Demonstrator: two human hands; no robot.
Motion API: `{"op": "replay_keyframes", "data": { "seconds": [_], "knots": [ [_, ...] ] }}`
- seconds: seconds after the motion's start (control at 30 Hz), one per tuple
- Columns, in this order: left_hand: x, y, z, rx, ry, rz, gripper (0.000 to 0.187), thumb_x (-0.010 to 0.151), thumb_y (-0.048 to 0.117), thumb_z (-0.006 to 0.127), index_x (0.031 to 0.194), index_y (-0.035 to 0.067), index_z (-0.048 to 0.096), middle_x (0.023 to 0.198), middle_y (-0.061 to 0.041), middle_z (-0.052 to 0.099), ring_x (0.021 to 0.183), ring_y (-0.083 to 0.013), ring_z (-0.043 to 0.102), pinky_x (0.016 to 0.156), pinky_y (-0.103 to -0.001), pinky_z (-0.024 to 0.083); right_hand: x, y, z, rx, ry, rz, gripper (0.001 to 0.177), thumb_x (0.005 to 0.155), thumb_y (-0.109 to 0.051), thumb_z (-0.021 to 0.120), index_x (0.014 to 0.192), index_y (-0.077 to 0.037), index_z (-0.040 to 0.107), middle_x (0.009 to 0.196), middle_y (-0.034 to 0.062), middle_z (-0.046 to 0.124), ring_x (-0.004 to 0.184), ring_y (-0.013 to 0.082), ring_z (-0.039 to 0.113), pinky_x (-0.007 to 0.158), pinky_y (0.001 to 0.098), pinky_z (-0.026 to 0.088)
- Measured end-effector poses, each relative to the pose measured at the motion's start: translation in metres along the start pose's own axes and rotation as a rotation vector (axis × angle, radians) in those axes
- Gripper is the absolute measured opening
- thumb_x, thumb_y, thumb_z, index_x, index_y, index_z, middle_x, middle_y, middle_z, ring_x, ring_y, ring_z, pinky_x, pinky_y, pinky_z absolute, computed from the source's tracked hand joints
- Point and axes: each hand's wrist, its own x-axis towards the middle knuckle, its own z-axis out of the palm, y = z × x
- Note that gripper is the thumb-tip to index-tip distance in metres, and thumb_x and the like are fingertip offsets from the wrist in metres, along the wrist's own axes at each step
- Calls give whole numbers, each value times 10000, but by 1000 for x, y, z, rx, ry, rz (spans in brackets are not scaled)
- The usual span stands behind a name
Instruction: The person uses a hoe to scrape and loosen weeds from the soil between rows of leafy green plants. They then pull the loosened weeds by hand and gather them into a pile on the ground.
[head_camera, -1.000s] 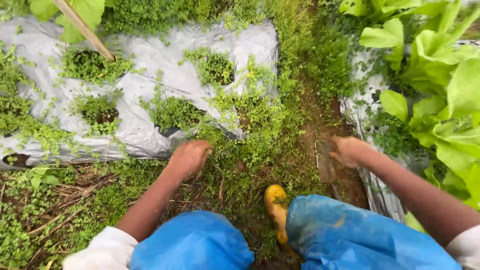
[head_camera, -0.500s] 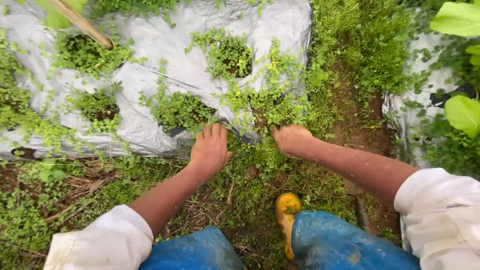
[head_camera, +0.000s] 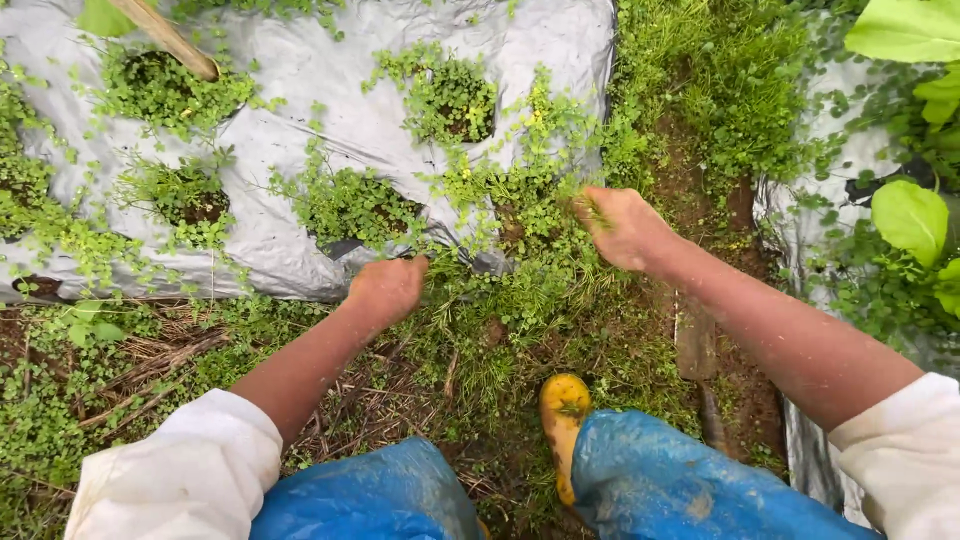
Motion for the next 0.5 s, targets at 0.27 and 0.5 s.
{"op": "replay_keyframes", "data": {
  "seconds": [0.27, 0.5],
  "knots": [
    [17, -6, -3, 107, -175, 66, 216, 1059, 131, 484, 1134, 13, 649, 878, -166, 713, 815, -276, 756, 753, -436, 663, 37, 54, 54, -673, -253, 6, 478, 1001, -260, 530, 1332, 84, 527, 1002, 253, 680, 820, 297, 748, 691, 394, 659],
    [6, 26, -13, 77, -368, 41, 267, 1042, 225, 523, 1107, 35, 699, 835, -135, 709, 788, -255, 745, 774, -467, 654, 52, 62, 51, -316, -416, 145, 433, 1037, -66, 478, 1453, 52, 478, 1144, 294, 669, 591, 149, 655, 566, 276, 603]
  ]
}}
